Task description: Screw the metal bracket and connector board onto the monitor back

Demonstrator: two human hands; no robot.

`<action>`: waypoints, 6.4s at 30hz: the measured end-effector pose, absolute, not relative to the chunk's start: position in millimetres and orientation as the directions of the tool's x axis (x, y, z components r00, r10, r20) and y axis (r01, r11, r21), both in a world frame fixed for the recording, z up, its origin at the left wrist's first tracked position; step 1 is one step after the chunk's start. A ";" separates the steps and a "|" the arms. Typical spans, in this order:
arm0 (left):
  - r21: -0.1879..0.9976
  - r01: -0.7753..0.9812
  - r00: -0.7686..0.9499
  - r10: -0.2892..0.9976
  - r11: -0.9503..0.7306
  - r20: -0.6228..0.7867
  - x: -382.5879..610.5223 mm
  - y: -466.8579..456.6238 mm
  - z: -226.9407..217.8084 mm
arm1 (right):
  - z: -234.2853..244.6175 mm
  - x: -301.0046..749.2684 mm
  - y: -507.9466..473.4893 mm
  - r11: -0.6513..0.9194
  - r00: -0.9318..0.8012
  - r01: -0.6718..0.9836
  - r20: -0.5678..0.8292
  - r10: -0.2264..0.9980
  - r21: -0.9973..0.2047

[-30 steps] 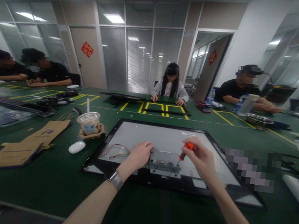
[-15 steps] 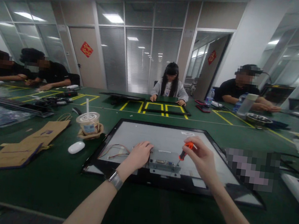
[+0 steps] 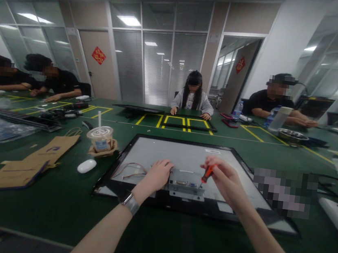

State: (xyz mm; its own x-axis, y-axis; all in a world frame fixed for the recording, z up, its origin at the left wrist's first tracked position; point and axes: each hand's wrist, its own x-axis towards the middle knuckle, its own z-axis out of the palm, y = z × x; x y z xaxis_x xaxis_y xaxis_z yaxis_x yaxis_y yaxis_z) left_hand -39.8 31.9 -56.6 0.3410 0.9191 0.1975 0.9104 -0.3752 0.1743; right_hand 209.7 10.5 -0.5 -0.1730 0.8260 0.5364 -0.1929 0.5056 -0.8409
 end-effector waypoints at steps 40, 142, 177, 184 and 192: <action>0.165 0.909 0.348 0.915 -0.383 0.206 -39.5 30.6 -55.4 | 2.6 216.9 13.9 0.468 -0.185 -0.132 0.485 0.855 -0.874; 0.161 0.912 0.348 0.920 -0.376 0.178 -37.8 29.1 -51.5 | 0.3 215.2 16.2 0.443 -0.132 -0.211 0.475 0.870 -0.871; 0.132 0.919 0.349 0.922 -0.371 0.167 -40.0 31.2 -52.5 | 0.8 218.4 15.9 0.603 -0.101 0.037 0.597 0.796 -0.797; 0.142 0.919 0.345 0.925 -0.367 0.159 -40.4 31.6 -53.7 | 17.7 209.9 13.3 0.700 -0.251 0.170 0.656 0.711 -0.693; 0.144 0.921 0.339 0.927 -0.362 0.160 -39.6 33.2 -56.9 | 39.8 187.3 16.0 0.777 -0.402 0.325 0.665 0.629 -0.538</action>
State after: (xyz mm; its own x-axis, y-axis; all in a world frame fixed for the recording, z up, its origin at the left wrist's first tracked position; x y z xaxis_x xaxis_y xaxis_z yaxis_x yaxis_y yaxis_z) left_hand -39.6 33.2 -56.9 0.3389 0.9271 0.1602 0.9211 -0.3617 0.1441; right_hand 187.3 16.0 39.8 -0.4024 0.6291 0.6651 0.3253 0.7774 -0.5384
